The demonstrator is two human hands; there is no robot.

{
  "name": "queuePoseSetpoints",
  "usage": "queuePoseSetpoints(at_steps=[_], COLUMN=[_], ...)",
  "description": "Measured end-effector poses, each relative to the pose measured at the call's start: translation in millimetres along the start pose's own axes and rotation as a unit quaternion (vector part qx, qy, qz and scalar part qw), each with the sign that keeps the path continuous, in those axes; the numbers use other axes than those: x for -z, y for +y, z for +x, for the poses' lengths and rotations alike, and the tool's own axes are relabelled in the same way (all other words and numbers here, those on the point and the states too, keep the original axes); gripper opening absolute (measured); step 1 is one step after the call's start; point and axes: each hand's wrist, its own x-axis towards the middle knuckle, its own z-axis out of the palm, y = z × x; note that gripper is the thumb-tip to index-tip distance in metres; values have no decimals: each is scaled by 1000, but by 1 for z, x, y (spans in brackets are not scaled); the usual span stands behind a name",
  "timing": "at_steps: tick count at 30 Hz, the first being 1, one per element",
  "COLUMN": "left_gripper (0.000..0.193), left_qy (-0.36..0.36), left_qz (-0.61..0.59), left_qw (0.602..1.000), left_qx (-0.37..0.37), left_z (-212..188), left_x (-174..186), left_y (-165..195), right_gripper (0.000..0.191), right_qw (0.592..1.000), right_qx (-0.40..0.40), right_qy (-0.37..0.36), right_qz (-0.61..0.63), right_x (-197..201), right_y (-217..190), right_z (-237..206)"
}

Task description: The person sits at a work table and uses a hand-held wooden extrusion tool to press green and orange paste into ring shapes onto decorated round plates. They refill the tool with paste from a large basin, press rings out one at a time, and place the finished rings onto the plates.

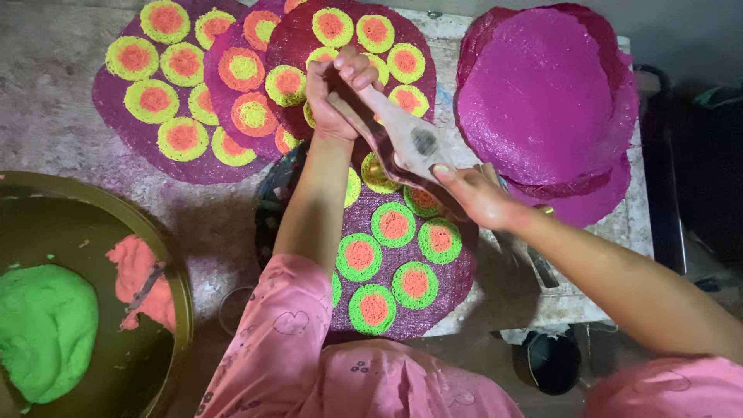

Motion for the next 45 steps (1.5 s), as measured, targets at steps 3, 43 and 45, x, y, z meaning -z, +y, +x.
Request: queuePoseSetpoints(at_steps=[3,43,45], left_gripper=[20,22,20], left_qy=[21,297,300], left_qz=[-8,945,943], left_qw=[1000,116,110], left_qx=[-13,79,95], left_z=[-2,-300,-295], left_x=[1,-84,-89], left_y=[-3,14,12], right_gripper=[82,33,32], right_qw=[993,852,875], right_qx=[-28,53,131], right_qy=[-40,521,463], right_qz=[107,0,-61], right_x=[6,-66,-69], right_y=[10,172,129], right_z=[3,-121,-97])
